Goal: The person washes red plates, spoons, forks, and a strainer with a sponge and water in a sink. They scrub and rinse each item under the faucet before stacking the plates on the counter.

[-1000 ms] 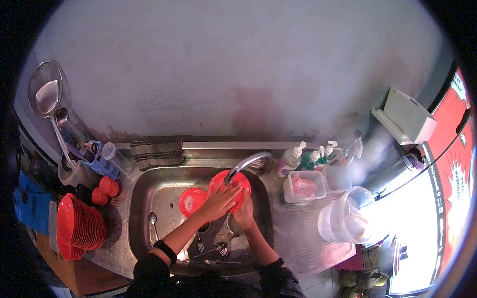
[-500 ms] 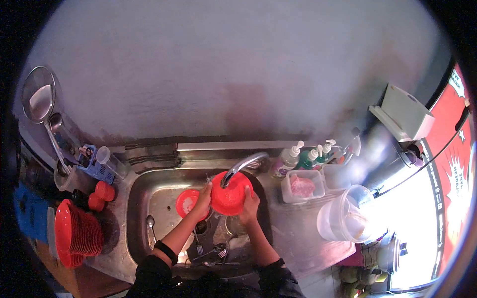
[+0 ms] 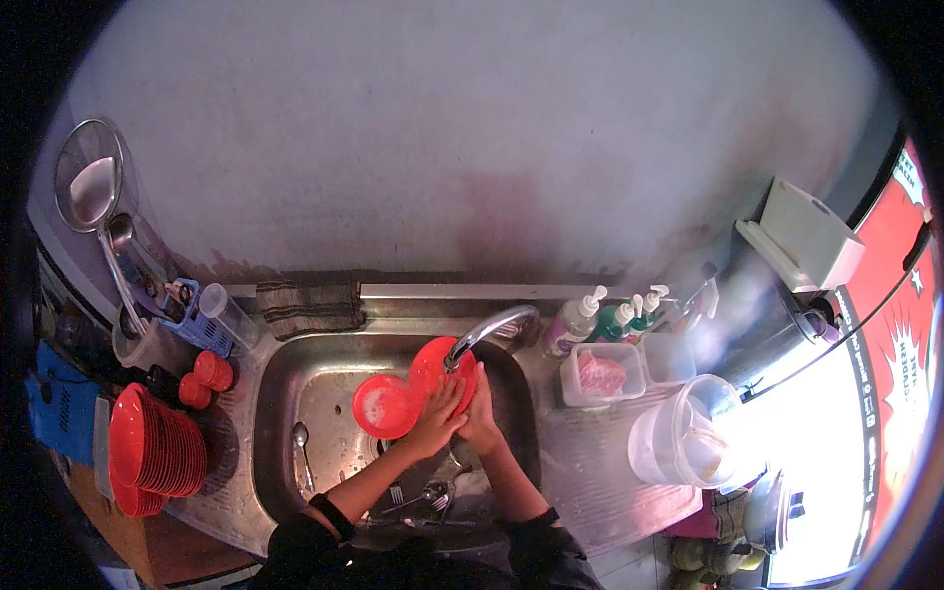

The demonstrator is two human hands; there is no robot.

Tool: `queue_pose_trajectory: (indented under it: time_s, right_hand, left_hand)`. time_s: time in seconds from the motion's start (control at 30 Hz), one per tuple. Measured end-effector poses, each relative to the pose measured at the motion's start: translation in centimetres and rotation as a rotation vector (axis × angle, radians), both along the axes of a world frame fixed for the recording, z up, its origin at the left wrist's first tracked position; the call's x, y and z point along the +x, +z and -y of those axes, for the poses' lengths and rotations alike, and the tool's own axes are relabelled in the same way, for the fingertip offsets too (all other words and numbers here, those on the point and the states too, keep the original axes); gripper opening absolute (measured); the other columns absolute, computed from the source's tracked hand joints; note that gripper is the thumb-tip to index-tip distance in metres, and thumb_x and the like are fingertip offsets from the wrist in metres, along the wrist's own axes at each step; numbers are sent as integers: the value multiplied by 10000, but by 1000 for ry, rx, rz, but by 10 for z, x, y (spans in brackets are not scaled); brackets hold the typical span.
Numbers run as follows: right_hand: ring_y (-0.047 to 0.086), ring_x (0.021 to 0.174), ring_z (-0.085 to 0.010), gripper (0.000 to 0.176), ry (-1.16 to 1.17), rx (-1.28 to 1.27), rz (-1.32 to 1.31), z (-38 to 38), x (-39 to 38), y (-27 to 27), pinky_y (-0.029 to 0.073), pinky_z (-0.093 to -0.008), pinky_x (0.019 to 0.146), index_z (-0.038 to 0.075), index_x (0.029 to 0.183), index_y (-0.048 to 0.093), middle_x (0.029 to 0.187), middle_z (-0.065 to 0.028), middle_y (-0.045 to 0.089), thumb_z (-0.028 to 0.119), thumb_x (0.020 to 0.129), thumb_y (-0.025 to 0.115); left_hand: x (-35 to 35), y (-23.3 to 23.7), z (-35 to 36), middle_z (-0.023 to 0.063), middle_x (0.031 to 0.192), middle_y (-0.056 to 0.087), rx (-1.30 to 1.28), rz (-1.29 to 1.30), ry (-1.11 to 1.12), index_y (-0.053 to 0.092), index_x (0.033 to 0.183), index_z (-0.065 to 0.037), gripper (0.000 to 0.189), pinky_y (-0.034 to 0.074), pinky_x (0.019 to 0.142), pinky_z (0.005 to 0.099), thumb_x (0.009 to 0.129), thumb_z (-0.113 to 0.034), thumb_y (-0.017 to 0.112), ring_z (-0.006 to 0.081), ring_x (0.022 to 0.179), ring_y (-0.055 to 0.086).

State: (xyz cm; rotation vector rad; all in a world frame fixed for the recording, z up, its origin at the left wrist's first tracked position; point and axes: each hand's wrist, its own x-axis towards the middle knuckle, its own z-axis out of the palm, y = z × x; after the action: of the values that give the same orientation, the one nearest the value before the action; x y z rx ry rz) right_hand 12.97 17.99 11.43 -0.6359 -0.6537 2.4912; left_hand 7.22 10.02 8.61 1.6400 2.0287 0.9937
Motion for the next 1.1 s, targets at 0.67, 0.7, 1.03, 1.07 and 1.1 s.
queue_pose_trajectory:
  time_s: [0.67,0.7,1.03,1.07,1.1]
  right_hand:
    - [495,914,-203,342,-88,371,63,20,4,-4,404,-345,780,53,1098,378,988,-77,501,50,763,440]
    - [484,939,-221,346,-54,330,72,20,-1,-3,399,-355,795,57,1100,379,981,-91,508,58,761,449]
    - [503,868,-302,459,-15,2056,658,8,15,17,408,-323,749,79,1078,439,998,-152,495,-69,644,416]
    - [502,878,-281,423,-125,1916,607,7,26,14,402,-326,755,74,1032,478,971,-136,512,-75,640,424]
    - [500,888,-259,390,-232,1774,558,5,38,13,396,-330,762,69,986,518,944,-120,530,-81,636,433]
  left_hand:
    - [-95,-86,57,266,1101,360,-489,339,1024,359,1106,-10,566,313,849,401,715,-399,485,381,1011,382]
    - [-95,-94,67,264,1070,384,-474,300,1057,381,1073,-6,542,328,834,396,698,-375,513,377,995,396]
    - [-109,-156,92,263,861,489,-309,89,817,394,947,72,443,410,712,414,640,-192,574,384,821,484]
    - [-103,-152,92,263,861,489,-320,94,804,394,947,72,443,410,712,414,640,-192,574,384,821,484]
    - [-98,-147,91,251,834,501,-363,138,888,384,950,79,477,419,687,415,627,-211,584,378,788,499]
